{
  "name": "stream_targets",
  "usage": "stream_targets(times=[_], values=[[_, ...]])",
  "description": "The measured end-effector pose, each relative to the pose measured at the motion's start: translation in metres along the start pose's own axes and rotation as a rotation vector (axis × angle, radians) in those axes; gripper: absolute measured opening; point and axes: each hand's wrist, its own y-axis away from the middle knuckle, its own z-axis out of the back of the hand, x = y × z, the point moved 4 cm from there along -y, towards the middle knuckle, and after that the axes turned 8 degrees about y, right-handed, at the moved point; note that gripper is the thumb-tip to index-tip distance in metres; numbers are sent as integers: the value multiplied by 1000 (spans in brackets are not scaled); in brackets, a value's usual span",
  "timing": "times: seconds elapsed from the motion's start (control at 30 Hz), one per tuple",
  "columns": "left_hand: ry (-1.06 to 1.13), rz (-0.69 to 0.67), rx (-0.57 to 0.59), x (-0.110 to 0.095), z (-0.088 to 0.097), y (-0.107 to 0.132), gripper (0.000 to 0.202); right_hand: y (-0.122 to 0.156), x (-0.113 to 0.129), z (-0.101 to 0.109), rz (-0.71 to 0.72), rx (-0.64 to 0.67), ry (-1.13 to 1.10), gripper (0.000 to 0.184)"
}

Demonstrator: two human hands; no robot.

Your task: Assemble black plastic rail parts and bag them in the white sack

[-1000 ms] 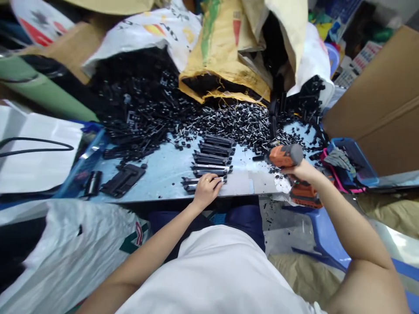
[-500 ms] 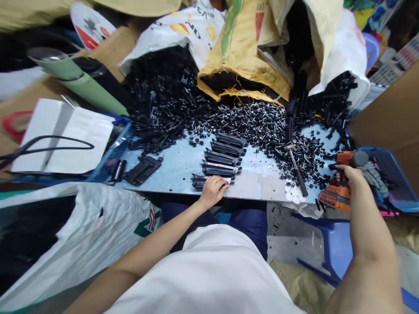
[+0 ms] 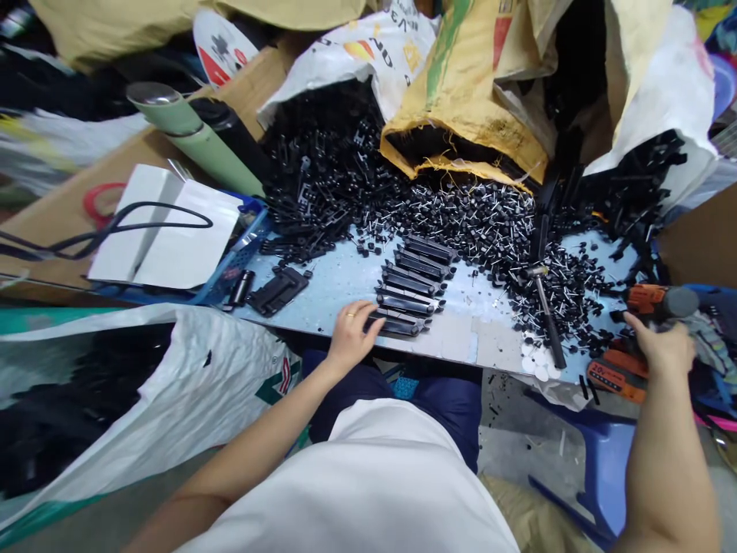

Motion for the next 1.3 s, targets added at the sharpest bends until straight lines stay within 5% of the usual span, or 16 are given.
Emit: stream_targets(times=[0.1,0.2,0.47,0.63,0.7,0.8,0.87,1.03,1.13,1.3], values=[[38,74,-75,23,18,7,32,32,3,18,-204,-291,-276,82],[120,63,-58,32,22,14,32,54,44,27,45,-396,-352,65],[187,80,-127,21,14,17,37,110,257,-17,1147,-39,-262,36],[317,302,-254,17,32,26,44,125,339,-27,1376,101,73,41],[507,462,-213,13,32,36,49,119,347,-20,1392,152,113,39],[951,802,0,-3,14,55,57,109,344,-8,1413,289,79,34],[1266,1054,106,-20,0,62,55,106,341,-3,1407,424,24,46],[1620,1506,-111,-52,-17,45,28,126,343,-22,1312,700,-93,84],[1638,1555,-256,-61,-20,32,23,148,339,-41,1305,866,-185,77],[1694,1355,-461,-66,-26,29,36,166,326,-59,1210,1072,-375,77]])
